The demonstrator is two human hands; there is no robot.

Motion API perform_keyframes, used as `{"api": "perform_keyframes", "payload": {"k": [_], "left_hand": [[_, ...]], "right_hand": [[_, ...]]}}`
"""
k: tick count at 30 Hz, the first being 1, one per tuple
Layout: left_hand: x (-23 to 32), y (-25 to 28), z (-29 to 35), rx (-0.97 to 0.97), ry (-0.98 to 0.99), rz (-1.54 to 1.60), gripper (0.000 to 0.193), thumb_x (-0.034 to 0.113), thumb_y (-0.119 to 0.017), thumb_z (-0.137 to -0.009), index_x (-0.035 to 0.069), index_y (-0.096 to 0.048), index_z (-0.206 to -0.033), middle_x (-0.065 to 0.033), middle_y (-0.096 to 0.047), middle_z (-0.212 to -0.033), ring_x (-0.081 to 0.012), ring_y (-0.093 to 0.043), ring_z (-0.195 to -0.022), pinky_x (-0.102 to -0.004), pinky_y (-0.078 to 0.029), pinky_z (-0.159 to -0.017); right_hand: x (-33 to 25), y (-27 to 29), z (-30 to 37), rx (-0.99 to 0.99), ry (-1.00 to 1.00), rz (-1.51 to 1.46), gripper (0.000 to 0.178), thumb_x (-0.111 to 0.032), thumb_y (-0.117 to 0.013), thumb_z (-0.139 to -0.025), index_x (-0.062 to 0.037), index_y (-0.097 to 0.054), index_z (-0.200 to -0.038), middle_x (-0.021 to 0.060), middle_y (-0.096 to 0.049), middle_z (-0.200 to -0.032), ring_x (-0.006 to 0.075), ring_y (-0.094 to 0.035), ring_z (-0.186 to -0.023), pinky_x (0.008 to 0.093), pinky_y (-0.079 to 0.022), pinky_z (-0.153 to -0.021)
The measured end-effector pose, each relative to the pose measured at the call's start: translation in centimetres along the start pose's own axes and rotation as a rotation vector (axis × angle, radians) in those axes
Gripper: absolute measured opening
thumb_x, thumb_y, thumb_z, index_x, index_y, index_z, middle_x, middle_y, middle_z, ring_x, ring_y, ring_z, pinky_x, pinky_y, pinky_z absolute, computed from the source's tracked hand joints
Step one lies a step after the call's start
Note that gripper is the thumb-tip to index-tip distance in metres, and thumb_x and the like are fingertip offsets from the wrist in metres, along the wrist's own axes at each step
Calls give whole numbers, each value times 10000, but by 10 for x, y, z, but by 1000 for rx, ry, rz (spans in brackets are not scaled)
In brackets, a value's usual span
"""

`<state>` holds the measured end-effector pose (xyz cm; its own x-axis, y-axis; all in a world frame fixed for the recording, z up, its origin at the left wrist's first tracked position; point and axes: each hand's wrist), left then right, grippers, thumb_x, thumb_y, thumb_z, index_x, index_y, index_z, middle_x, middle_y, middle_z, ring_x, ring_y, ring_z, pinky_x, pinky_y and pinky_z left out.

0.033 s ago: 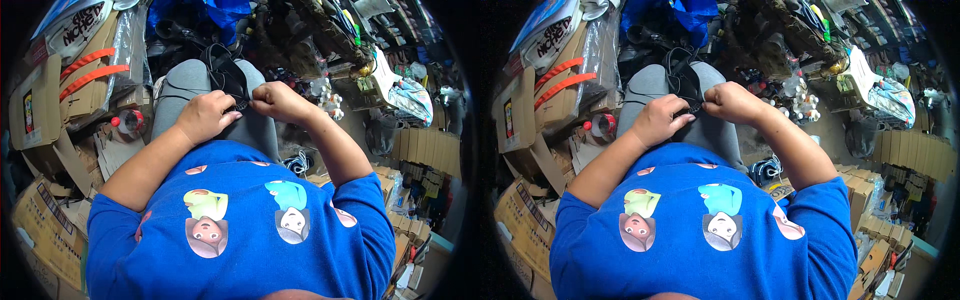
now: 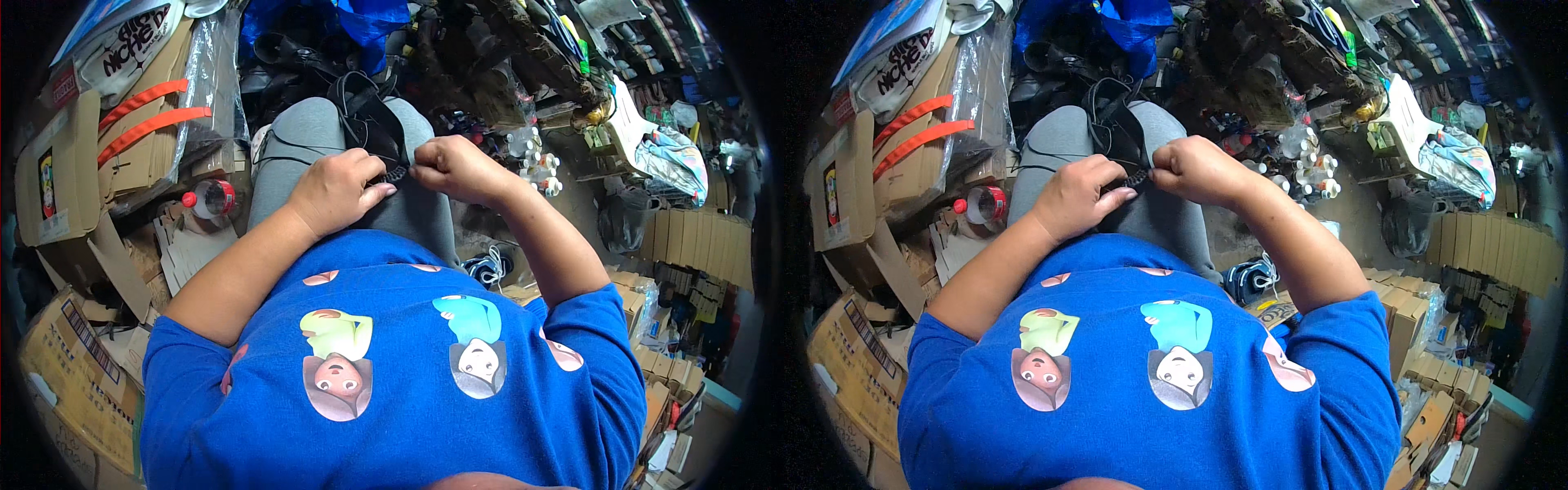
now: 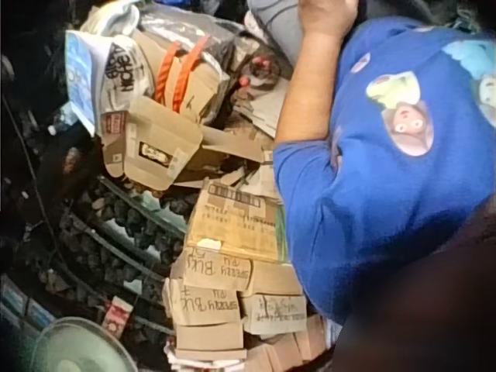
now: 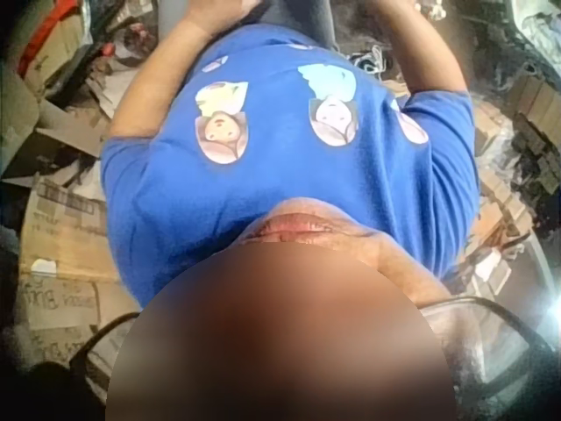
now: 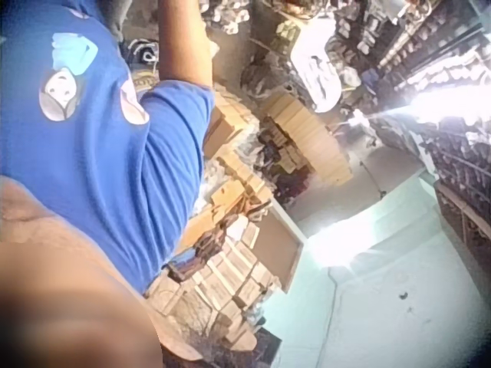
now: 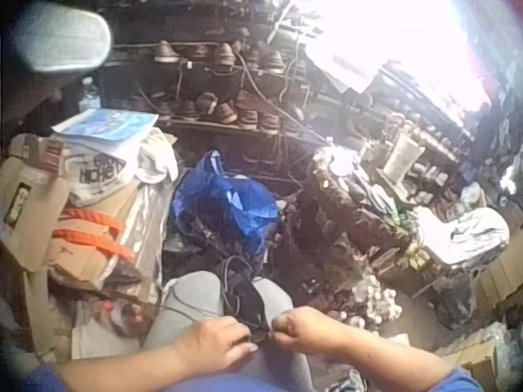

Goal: Sewing or threading a decorative cord through the edge of a black sandal component.

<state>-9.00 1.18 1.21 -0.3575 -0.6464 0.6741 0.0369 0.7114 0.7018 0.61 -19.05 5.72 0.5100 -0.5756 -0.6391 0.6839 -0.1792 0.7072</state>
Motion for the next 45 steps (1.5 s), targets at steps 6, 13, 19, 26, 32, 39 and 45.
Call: {"api": "perform_keyframes", "payload": {"k": [6, 13, 19, 26, 32, 39, 45], "left_hand": [[6, 0, -4, -45, -11, 36, 227, 229, -714, -768, 43, -634, -869, -136, -614, -832, -322, -615, -751, -384, -495, -662], [-3, 3, -12, -77, 23, 118, 217, 230, -713, -770, 41, -661, -863, -137, -630, -812, -306, -619, -740, -376, -491, -664], [-16, 10, -48, 27, -40, 159, 247, 199, -686, -783, 45, -632, -969, -136, -626, -947, -299, -614, -877, -354, -484, -764], [-25, -6, -63, -117, 65, 225, 280, 175, -711, -760, 54, -612, -993, -104, -590, -901, -254, -598, -860, -333, -482, -769], [-41, 4, -68, -190, 71, 296, 168, 154, -701, -769, 43, -653, -886, -86, -596, -889, -221, -590, -874, -314, -471, -800], [-43, 15, -82, -367, 28, 241, 137, 189, -700, -764, 83, -691, -852, -75, -619, -881, -245, -607, -867, -340, -475, -775], [-47, 21, -90, -523, 87, 303, 162, 157, -684, -783, 66, -681, -917, -73, -665, -885, -210, -631, -863, -333, -484, -784]], "right_hand": [[-2, -3, 24, 29, -132, -124, 310, -177, -607, -861, 19, -455, -675, 80, -391, -590, 139, -380, -574, 346, -353, -532], [5, -12, 21, 99, -195, -277, 303, -181, -608, -863, 9, -476, -668, 62, -383, -573, 99, -356, -568, 328, -346, -507], [6, -22, 5, 90, -224, -261, 275, -187, -591, -854, 24, -526, -691, 108, -439, -539, 115, -390, -542, 350, -385, -514], [-1, -18, 29, 167, -148, -286, 288, -179, -599, -837, 27, -479, -675, 102, -412, -575, 128, -403, -565, 346, -373, -525], [-14, 4, 68, 291, -249, -500, 179, -167, -666, -849, 3, -625, -812, 53, -563, -705, 95, -540, -682, 266, -431, -604], [-10, -4, 28, 328, -84, -95, 174, -108, -659, -826, -78, -700, -993, 98, -605, -809, 213, -624, -736, 316, -491, -674], [-9, -1, 16, 275, -156, -50, 195, -107, -638, -801, -89, -707, -982, 114, -610, -817, 245, -635, -757, 334, -507, -692]]}}
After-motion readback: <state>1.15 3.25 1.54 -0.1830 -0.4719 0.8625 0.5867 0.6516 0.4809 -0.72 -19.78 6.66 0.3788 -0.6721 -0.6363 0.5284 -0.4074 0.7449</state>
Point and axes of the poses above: each hand's wrist, its own z-axis away from the middle knuckle, its own y-axis out of the back of the hand, x = y × z
